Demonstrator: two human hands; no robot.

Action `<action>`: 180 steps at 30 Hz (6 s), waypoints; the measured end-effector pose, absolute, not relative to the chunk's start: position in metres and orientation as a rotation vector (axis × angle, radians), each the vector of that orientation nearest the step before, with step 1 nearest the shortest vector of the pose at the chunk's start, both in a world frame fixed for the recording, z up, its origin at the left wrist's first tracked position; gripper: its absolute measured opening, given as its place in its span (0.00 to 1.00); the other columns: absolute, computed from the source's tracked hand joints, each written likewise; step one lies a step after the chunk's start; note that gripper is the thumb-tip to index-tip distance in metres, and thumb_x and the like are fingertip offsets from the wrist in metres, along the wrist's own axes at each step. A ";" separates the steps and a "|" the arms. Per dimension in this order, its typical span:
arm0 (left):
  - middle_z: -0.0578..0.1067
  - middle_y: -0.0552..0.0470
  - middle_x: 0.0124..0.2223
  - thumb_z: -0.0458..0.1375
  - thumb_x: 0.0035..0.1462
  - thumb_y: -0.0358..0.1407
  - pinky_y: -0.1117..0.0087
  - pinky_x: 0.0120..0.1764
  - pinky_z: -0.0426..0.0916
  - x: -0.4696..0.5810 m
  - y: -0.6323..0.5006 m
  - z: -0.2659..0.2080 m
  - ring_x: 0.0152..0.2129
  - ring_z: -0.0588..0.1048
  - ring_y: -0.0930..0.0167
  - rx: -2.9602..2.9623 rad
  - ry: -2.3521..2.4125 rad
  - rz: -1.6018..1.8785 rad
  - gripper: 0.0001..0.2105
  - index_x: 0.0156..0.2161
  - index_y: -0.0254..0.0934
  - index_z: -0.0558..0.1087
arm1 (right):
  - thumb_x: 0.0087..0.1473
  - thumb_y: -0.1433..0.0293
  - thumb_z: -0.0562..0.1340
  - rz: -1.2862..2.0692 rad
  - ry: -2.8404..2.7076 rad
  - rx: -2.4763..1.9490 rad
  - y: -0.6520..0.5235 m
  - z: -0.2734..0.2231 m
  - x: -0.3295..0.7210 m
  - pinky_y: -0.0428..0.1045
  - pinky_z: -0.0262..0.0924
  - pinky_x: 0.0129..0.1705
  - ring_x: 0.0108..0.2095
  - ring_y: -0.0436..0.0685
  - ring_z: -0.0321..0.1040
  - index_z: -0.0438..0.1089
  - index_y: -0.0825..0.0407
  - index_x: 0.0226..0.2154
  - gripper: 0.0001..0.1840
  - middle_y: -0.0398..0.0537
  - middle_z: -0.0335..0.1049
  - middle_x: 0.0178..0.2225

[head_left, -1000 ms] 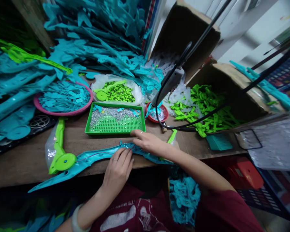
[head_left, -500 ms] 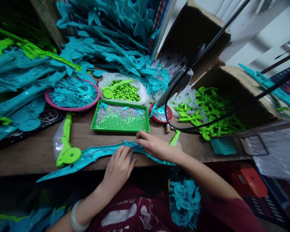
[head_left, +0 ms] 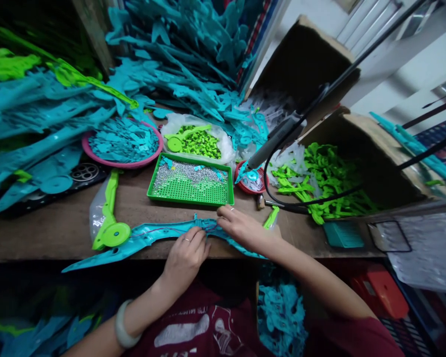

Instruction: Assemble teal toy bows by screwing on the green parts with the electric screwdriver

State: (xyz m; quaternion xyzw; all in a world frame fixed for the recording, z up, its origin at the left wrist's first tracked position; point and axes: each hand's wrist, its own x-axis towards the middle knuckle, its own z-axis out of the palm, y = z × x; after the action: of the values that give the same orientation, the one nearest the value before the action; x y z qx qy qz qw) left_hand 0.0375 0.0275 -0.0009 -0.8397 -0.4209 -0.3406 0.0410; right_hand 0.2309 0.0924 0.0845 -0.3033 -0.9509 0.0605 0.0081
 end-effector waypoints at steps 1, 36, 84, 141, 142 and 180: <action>0.80 0.42 0.43 0.54 0.65 0.27 0.61 0.46 0.72 0.037 0.027 0.000 0.45 0.77 0.61 -2.585 -1.301 -1.035 0.09 0.41 0.29 0.77 | 0.65 0.77 0.54 0.039 -3.040 -0.941 0.092 0.084 0.231 0.52 0.63 0.39 0.40 0.59 0.63 0.68 0.55 0.35 0.09 0.55 0.66 0.39; 0.80 0.44 0.43 0.57 0.63 0.26 0.60 0.45 0.72 0.032 0.033 -0.001 0.45 0.76 0.61 -2.710 -1.267 -1.177 0.06 0.42 0.29 0.77 | 0.68 0.71 0.52 0.083 -2.862 -1.043 0.096 0.057 0.229 0.47 0.53 0.29 0.29 0.52 0.61 0.69 0.54 0.33 0.14 0.49 0.67 0.32; 0.80 0.43 0.45 0.56 0.64 0.26 0.59 0.49 0.69 0.033 0.029 -0.003 0.47 0.76 0.61 -2.737 -1.351 -1.216 0.09 0.46 0.25 0.75 | 0.67 0.72 0.55 0.515 -2.697 -1.014 0.097 0.054 0.225 0.51 0.66 0.44 0.44 0.56 0.67 0.67 0.54 0.48 0.10 0.55 0.70 0.44; 0.77 0.44 0.35 0.53 0.65 0.31 0.59 0.36 0.67 0.037 0.060 0.022 0.36 0.73 0.58 -2.863 -1.239 -0.581 0.09 0.43 0.35 0.76 | 0.61 0.76 0.59 0.440 -2.496 -1.512 0.057 0.050 0.235 0.51 0.58 0.38 0.42 0.59 0.57 0.71 0.54 0.36 0.06 0.53 0.64 0.40; 0.77 0.44 0.35 0.53 0.64 0.31 0.59 0.36 0.67 0.037 0.060 0.022 0.36 0.73 0.58 -2.878 -1.253 -0.585 0.09 0.44 0.35 0.76 | 0.60 0.76 0.60 0.503 -2.476 -1.539 0.059 0.052 0.234 0.51 0.58 0.39 0.43 0.59 0.57 0.71 0.54 0.35 0.05 0.52 0.63 0.40; 0.73 0.48 0.34 0.61 0.60 0.29 0.59 0.41 0.67 0.040 0.051 0.017 0.38 0.69 0.59 -2.821 -1.246 -0.579 0.06 0.43 0.33 0.76 | 0.64 0.67 0.56 0.144 -2.770 -1.364 0.050 0.049 0.236 0.60 0.66 0.43 0.45 0.66 0.60 0.67 0.60 0.52 0.18 0.61 0.66 0.48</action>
State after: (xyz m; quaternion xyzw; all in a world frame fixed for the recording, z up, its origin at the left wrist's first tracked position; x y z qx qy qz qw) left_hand 0.0400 0.0507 0.0165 -0.8990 -0.3971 -0.1846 0.0020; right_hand 0.2361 0.0499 0.0490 -0.4411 -0.8959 0.0467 0.0252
